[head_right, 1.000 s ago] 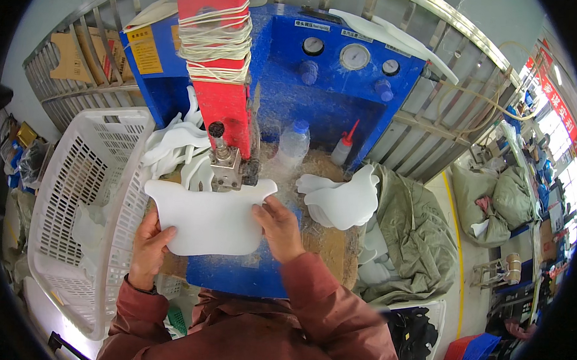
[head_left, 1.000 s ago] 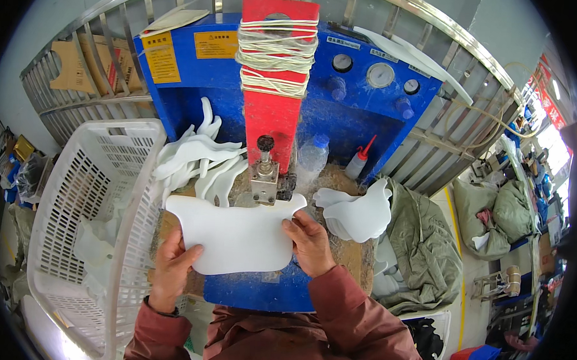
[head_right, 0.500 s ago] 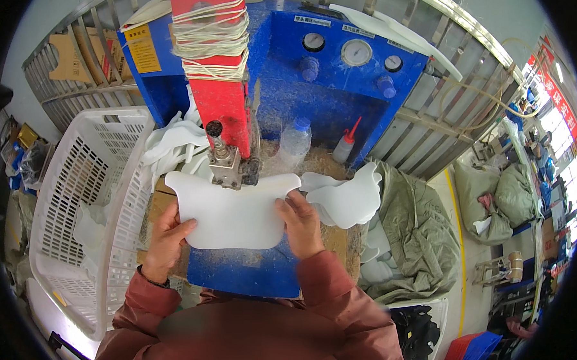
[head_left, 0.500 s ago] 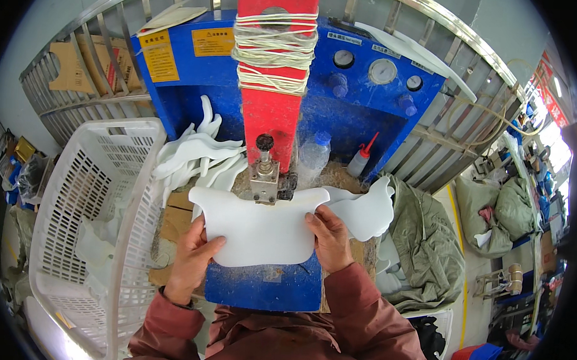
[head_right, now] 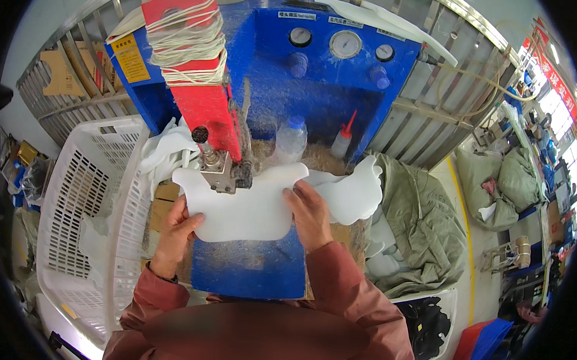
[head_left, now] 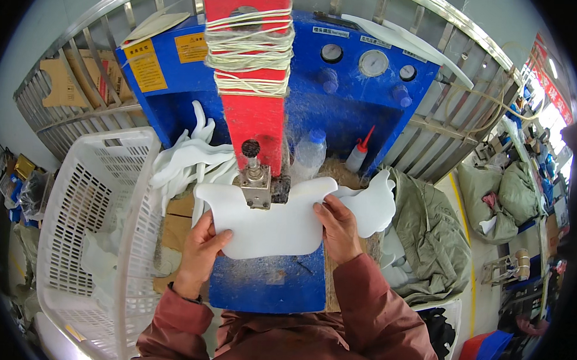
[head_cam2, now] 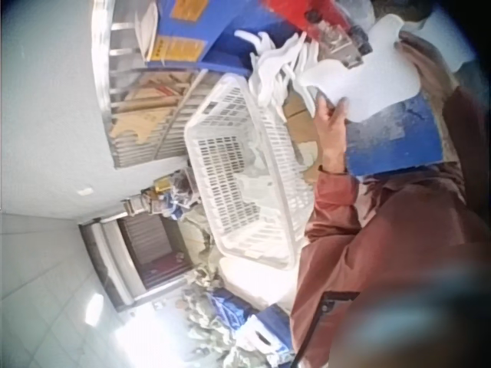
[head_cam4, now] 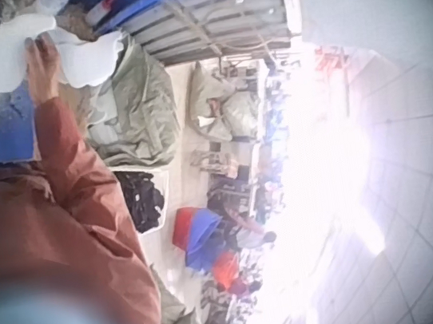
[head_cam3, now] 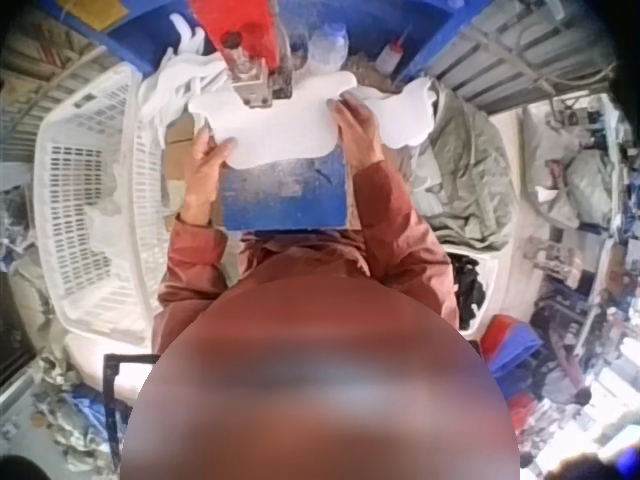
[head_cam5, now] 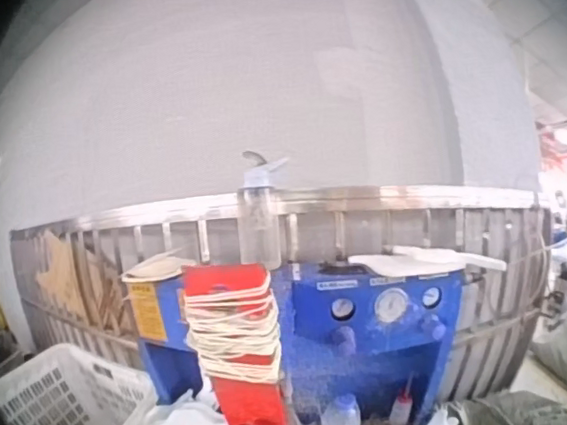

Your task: The person uses a hydraulic press to cut black and white foam pieces into glove-like shapes. They repeatedly position each piece under the press, activate the cut, and then remove the shaped foam, placing finished pieces into a nearby basket.

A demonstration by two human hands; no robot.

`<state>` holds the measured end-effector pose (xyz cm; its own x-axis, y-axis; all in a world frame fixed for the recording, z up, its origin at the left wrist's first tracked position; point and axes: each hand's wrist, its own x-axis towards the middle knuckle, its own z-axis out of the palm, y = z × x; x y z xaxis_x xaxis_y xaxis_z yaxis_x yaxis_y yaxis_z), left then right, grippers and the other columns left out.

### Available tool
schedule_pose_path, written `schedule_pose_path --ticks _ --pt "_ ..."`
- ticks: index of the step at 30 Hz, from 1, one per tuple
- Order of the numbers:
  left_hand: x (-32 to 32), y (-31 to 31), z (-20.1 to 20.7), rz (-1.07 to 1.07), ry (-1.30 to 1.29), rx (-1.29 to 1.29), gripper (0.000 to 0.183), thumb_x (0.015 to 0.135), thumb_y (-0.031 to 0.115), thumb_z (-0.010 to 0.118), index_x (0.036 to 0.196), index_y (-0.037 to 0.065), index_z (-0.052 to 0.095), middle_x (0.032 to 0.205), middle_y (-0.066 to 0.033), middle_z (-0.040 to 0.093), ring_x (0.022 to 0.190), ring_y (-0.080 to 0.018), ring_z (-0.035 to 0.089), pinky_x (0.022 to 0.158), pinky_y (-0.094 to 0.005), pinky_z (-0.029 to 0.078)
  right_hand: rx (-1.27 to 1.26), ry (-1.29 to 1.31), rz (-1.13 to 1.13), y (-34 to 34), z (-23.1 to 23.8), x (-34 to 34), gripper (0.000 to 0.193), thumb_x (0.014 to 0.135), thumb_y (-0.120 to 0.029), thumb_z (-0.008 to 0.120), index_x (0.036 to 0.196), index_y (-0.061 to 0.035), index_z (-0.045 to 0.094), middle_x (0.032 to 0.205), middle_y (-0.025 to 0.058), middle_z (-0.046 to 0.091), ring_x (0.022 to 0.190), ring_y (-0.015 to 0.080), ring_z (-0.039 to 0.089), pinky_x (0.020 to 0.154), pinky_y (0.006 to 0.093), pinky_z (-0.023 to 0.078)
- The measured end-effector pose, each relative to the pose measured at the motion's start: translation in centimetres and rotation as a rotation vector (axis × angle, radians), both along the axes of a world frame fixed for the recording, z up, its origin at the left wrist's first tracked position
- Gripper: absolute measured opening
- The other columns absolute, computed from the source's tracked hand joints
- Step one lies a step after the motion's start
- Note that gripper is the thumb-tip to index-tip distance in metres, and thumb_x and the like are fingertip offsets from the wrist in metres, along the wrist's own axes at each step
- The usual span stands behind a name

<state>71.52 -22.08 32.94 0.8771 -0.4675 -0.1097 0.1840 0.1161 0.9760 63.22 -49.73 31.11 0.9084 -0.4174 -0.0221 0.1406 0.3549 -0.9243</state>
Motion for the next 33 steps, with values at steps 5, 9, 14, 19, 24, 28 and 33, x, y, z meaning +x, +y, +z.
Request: schedule_pose_path --ticks 5,9,14,19,24,28,33 --pt "0.8 2.3 -0.4 0.086 -0.049 0.061 0.064 0.097 0.004 0.066 0.157 0.004 0.043 0.105 0.0018 0.072 0.078 -0.0027 0.06 0.063 -0.0196 0.043 -0.056 0.017 0.112 1.5 -0.2 1.3 0.017 0.104 -0.016 0.066 0.117 -0.004 0.066 0.094 -0.0055 0.064 0.08 0.0025 0.056 0.066 0.0219 0.042" --pt "0.5 3.1 -0.7 0.079 -0.021 -0.005 0.065 0.097 0.003 0.065 0.158 0.004 0.041 0.105 0.0021 0.072 0.077 -0.0023 0.06 0.062 -0.0188 0.043 0.003 0.058 0.111 2.3 -0.1 0.9 0.013 0.104 -0.016 0.067 0.112 -0.005 0.066 0.09 -0.0066 0.063 0.077 0.0017 0.054 0.065 0.0217 0.041" --pt "-0.5 1.5 -1.0 0.057 0.057 -0.149 0.068 0.097 0.0 0.063 0.16 0.005 0.037 0.115 -0.0022 0.073 0.087 -0.0066 0.067 0.067 -0.0209 0.05 0.068 0.038 0.09 1.6 0.5 -0.6 0.019 0.104 -0.019 0.067 0.117 -0.0058 0.068 0.091 -0.008 0.064 0.075 0.0002 0.053 0.061 0.02 0.038" --pt "-1.2 0.2 -0.4 -0.003 0.08 -0.176 0.07 0.098 -0.001 0.062 0.162 0.006 0.034 0.123 -0.0069 0.072 0.099 -0.0117 0.07 0.078 -0.0254 0.057 0.053 0.019 0.041 0.7 0.4 -1.8 0.024 0.103 -0.021 0.067 0.121 -0.0054 0.068 0.093 -0.0089 0.065 0.073 -0.0017 0.051 0.058 0.0186 0.034" --pt "-1.8 -0.6 -0.5 -0.026 0.099 -0.153 0.072 0.099 -0.001 0.063 0.163 0.007 0.031 0.124 -0.008 0.071 0.103 -0.013 0.07 0.082 -0.0278 0.059 0.092 0.008 0.0 0.1 0.3 -3.1 0.022 0.103 -0.018 0.066 0.121 -0.0042 0.069 0.095 -0.0077 0.066 0.074 -0.0011 0.054 0.057 0.0182 0.036" --pt "-2.2 -1.2 -0.6 -0.065 0.085 -0.112 0.072 0.1 -0.001 0.062 0.164 0.01 0.03 0.125 -0.0078 0.071 0.103 -0.0134 0.07 0.082 -0.0292 0.06 0.153 -0.018 -0.038 -0.2 0.6 -3.9 0.023 0.103 -0.011 0.065 0.124 -0.0009 0.067 0.103 -0.0026 0.069 0.086 0.0044 0.063 0.07 0.02 0.048" --pt "-2.7 -1.8 -0.5 -0.107 0.124 -0.052 0.075 0.1 0.0 0.063 0.165 0.01 0.027 0.125 -0.0079 0.071 0.103 -0.0128 0.07 0.083 -0.0294 0.06 0.171 -0.023 -0.042 -0.8 1.0 -5.4 0.027 0.104 -0.008 0.063 0.129 0.0023 0.065 0.115 0.004 0.071 0.101 0.0115 0.067 0.088 0.0257 0.053"
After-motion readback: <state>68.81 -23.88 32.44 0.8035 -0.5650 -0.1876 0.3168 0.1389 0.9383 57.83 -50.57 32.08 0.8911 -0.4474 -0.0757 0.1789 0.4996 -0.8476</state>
